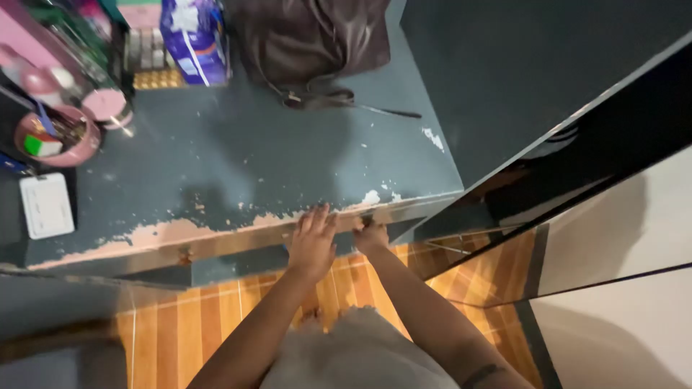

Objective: Preparing a trash bag by tearing it from a roll, unfolding it, and hanging it on a door handle

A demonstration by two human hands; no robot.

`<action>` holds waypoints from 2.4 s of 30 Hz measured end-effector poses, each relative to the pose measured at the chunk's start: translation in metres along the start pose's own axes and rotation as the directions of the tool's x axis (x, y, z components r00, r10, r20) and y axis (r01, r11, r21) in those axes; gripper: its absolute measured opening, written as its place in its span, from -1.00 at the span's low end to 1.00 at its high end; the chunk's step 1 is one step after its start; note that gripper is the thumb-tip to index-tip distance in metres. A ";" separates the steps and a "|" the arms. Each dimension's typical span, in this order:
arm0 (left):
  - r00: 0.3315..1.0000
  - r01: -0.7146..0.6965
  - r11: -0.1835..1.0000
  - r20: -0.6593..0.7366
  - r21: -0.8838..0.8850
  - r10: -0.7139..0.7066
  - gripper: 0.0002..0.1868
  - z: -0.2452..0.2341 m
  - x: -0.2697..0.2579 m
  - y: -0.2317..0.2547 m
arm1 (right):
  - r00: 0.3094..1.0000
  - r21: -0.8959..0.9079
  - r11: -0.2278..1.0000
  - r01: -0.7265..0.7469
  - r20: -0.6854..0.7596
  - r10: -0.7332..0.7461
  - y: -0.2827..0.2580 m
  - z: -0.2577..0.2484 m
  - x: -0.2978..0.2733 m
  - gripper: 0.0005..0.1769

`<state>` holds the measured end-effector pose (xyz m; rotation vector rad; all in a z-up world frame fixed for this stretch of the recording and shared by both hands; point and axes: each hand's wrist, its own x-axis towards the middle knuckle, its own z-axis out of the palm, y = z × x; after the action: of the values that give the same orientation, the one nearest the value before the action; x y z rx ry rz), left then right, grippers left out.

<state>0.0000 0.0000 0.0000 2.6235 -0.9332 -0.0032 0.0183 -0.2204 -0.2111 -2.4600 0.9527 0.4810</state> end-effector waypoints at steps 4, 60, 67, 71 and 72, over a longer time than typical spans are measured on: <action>1.000 -0.016 1.000 -0.027 0.009 0.016 -0.30 0.030 -0.004 0.006 | 0.995 0.096 0.991 -0.089 -0.035 0.092 0.015 0.011 0.022 -0.36; 0.928 0.070 0.995 0.360 0.068 -0.090 -0.49 0.101 -0.056 0.014 | 0.710 0.196 0.747 0.635 -0.530 -0.464 0.129 -0.148 -0.102 -0.58; 0.954 0.007 1.000 0.299 0.020 -0.012 -0.69 0.109 -0.030 0.010 | 0.816 0.573 0.604 0.553 -0.519 -0.255 0.162 -0.245 -0.118 -0.71; 0.907 0.108 0.994 0.410 -0.009 -0.094 -0.73 0.095 -0.004 0.029 | 0.775 0.401 0.733 0.549 -0.573 -0.268 0.148 -0.258 -0.125 -0.72; 0.900 0.103 0.994 0.422 0.045 -0.113 -0.71 0.081 0.003 0.039 | 0.744 0.276 0.793 0.544 -0.596 -0.303 0.146 -0.260 -0.125 -0.73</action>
<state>-0.0309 -0.0561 -0.0627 2.7440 -0.9166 -0.6196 -0.1311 -0.3864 0.0227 -2.2971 0.5331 -0.5545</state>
